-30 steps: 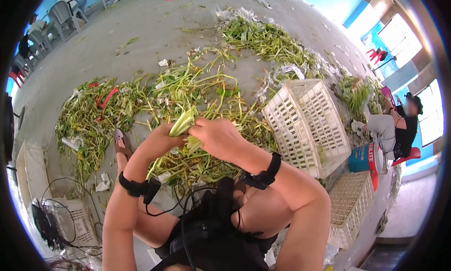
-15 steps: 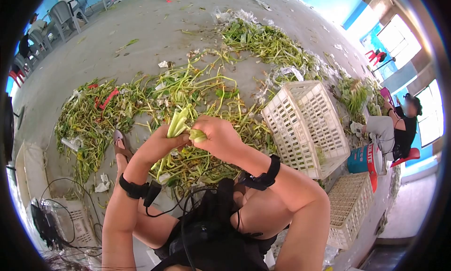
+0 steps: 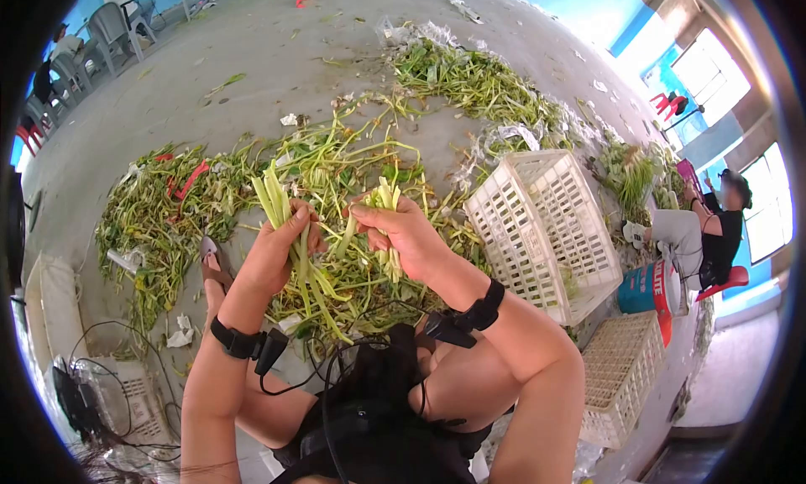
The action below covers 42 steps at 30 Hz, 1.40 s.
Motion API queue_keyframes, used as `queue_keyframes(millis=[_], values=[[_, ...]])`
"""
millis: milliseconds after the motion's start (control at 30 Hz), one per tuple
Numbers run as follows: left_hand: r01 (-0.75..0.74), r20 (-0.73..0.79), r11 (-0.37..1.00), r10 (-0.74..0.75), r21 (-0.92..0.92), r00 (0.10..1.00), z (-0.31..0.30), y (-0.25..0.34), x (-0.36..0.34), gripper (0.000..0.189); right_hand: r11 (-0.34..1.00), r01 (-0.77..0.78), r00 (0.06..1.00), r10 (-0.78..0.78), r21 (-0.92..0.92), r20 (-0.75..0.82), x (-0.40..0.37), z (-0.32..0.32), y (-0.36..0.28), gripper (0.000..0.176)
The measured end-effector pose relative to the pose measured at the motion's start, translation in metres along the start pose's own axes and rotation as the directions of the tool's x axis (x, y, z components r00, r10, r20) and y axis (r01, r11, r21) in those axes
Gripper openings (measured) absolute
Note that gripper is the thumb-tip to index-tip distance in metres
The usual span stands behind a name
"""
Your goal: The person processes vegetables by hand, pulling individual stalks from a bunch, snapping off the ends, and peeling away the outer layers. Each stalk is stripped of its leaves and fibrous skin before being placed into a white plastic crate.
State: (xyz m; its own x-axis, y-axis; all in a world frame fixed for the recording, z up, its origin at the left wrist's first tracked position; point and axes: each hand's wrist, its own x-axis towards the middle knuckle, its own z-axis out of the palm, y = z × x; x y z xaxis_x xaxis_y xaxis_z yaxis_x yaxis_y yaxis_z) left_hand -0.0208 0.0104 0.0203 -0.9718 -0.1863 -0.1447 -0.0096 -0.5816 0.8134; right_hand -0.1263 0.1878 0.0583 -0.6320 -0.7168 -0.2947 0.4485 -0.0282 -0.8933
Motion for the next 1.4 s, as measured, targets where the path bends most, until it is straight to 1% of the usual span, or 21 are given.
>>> queue_keyframes(millis=[100,200,300,400,433,533,633,833,900,1033,1133,1233,1300,1333,1400], values=[[0.038,-0.042,0.988,-0.032,0.151,0.999,-0.003,0.000,0.000,0.021,1.000,-0.012,1.000,0.012,0.022,0.004,0.000,0.000,0.000,0.016],[0.072,-0.066,0.883,-0.046,0.463,0.997,0.005,0.003,-0.003,0.024,0.999,-0.025,1.000,0.025,0.036,0.009,0.001,0.000,0.001,0.016],[0.097,-0.047,0.861,-0.085,0.500,0.995,0.012,0.006,-0.005,0.025,0.999,-0.019,1.000,0.019,0.051,0.013,0.003,-0.001,0.003,0.015],[0.011,-0.028,0.869,0.003,0.495,1.000,0.008,-0.009,-0.003,0.022,0.999,0.007,1.000,-0.007,0.039,0.013,0.002,0.000,0.003,0.015],[0.023,-0.037,0.871,-0.005,0.490,0.999,0.008,-0.009,-0.004,0.021,0.999,0.017,1.000,-0.018,0.030,0.012,0.002,0.000,0.004,0.015],[0.056,-0.064,0.881,-0.030,0.470,0.998,0.012,-0.007,-0.005,0.018,0.997,0.062,0.998,-0.062,-0.038,0.013,0.004,-0.003,0.008,0.017],[0.075,-0.071,0.891,-0.049,0.447,0.996,0.012,-0.006,-0.005,0.017,0.974,0.076,0.997,-0.081,-0.213,-0.016,0.003,-0.001,0.007,0.019],[0.105,-0.047,0.920,-0.094,0.379,0.994,0.018,-0.005,-0.007,0.019,0.974,0.127,0.987,-0.143,-0.185,-0.074,0.005,-0.001,0.011,0.016],[0.112,-0.037,0.925,-0.106,0.364,0.994,0.020,-0.003,-0.007,0.020,0.976,0.135,0.980,-0.157,-0.170,-0.119,0.006,-0.002,0.010,0.016],[0.093,-0.070,0.942,-0.074,0.324,0.995,0.018,-0.004,-0.008,0.020,0.975,0.107,0.979,-0.138,-0.195,-0.153,0.007,-0.002,0.012,0.018],[0.077,-0.097,0.941,-0.048,0.329,0.994,0.017,-0.008,-0.006,0.021,0.936,0.039,0.982,-0.100,-0.350,-0.159,0.003,-0.002,0.007,0.023],[0.070,-0.120,0.922,-0.026,0.381,0.992,0.018,-0.009,-0.006,0.021,0.887,0.074,0.981,-0.147,-0.456,-0.127,-0.006,0.010,-0.001,0.027],[0.059,-0.139,0.903,0.001,0.427,0.990,0.021,-0.008,-0.008,0.021,0.829,0.152,0.966,-0.241,-0.538,-0.098,0.000,0.005,0.009,0.029],[0.031,-0.135,0.882,0.038,0.471,0.990,0.021,-0.009,-0.008,0.022,0.795,0.189,0.955,-0.286,-0.577,-0.081,0.001,0.003,0.012,0.030],[-0.023,-0.124,0.832,0.110,0.555,0.986,0.022,-0.012,-0.009,0.022,0.766,0.169,0.954,-0.285,-0.620,-0.092,0.002,0.001,0.013,0.031]])
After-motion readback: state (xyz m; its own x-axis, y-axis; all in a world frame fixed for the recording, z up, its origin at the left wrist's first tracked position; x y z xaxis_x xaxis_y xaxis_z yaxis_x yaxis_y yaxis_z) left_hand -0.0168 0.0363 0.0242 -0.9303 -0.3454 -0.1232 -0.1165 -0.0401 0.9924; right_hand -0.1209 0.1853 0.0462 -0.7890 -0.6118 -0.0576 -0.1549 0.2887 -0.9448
